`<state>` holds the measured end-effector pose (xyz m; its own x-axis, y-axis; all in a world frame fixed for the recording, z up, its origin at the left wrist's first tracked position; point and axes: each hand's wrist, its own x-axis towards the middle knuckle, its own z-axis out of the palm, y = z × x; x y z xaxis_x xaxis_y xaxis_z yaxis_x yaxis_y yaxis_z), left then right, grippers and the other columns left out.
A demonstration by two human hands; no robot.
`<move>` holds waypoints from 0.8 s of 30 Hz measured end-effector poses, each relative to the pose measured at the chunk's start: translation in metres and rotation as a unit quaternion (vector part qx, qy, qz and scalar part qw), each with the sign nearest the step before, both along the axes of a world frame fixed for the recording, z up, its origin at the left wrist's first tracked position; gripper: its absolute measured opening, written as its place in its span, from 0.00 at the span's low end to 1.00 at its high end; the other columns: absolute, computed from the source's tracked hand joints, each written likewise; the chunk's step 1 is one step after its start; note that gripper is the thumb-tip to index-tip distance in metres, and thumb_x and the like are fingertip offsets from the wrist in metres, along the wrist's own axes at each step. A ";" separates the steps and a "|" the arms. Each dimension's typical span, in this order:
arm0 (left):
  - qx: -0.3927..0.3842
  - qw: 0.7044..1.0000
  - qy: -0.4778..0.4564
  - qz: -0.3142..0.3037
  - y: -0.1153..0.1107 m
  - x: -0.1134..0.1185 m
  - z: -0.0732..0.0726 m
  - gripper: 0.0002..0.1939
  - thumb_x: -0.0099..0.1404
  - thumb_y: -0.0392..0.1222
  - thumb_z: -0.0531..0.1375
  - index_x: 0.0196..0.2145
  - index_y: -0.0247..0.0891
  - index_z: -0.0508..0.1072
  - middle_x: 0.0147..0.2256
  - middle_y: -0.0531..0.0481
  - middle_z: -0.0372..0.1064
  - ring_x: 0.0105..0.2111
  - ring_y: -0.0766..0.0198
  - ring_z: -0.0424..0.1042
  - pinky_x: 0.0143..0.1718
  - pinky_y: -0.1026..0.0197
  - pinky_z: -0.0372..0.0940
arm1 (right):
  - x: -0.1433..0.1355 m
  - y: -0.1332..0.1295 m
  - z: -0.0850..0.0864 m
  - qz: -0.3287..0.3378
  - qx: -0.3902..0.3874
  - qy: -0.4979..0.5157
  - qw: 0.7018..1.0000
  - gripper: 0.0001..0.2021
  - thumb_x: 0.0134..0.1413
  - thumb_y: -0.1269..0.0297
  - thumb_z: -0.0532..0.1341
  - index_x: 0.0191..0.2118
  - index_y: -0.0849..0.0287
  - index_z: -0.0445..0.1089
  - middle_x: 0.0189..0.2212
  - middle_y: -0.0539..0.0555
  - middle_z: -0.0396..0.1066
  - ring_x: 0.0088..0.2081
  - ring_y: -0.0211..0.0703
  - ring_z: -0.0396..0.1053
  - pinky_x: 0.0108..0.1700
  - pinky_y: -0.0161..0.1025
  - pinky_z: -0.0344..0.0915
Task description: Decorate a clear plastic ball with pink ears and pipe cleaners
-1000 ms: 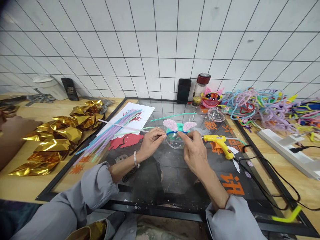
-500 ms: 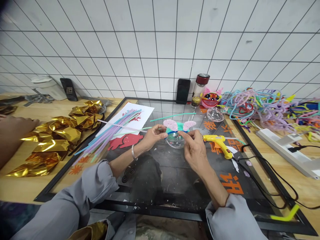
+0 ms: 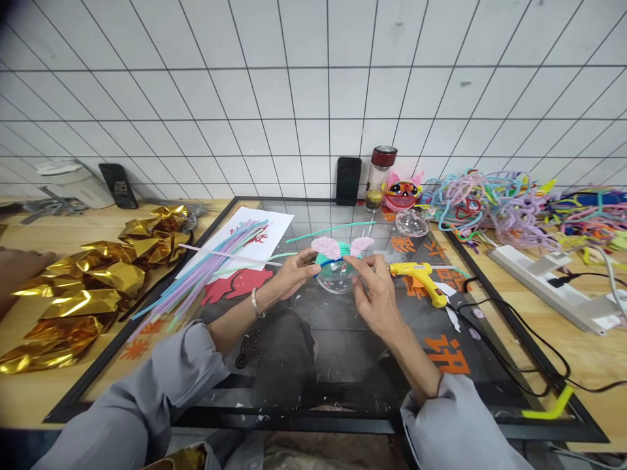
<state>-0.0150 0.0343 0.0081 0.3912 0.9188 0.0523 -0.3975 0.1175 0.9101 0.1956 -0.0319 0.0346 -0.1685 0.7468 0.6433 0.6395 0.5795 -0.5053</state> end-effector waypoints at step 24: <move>0.041 0.997 0.058 -0.006 -0.019 0.004 0.000 0.35 0.47 0.50 0.75 0.50 0.37 0.71 0.52 0.41 0.71 0.51 0.52 0.70 0.51 0.55 0.64 | -0.001 -0.005 -0.004 0.010 -0.006 0.105 0.994 0.10 0.61 0.68 0.54 0.48 0.54 0.65 0.42 0.56 0.67 0.44 0.47 0.69 0.45 0.47 0.73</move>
<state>-0.0113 0.0157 0.0085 0.4098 0.9086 0.0812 -0.2887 0.0447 0.9564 0.1950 -0.0370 0.0301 -0.0465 0.7522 0.6573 0.5071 0.5847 -0.6332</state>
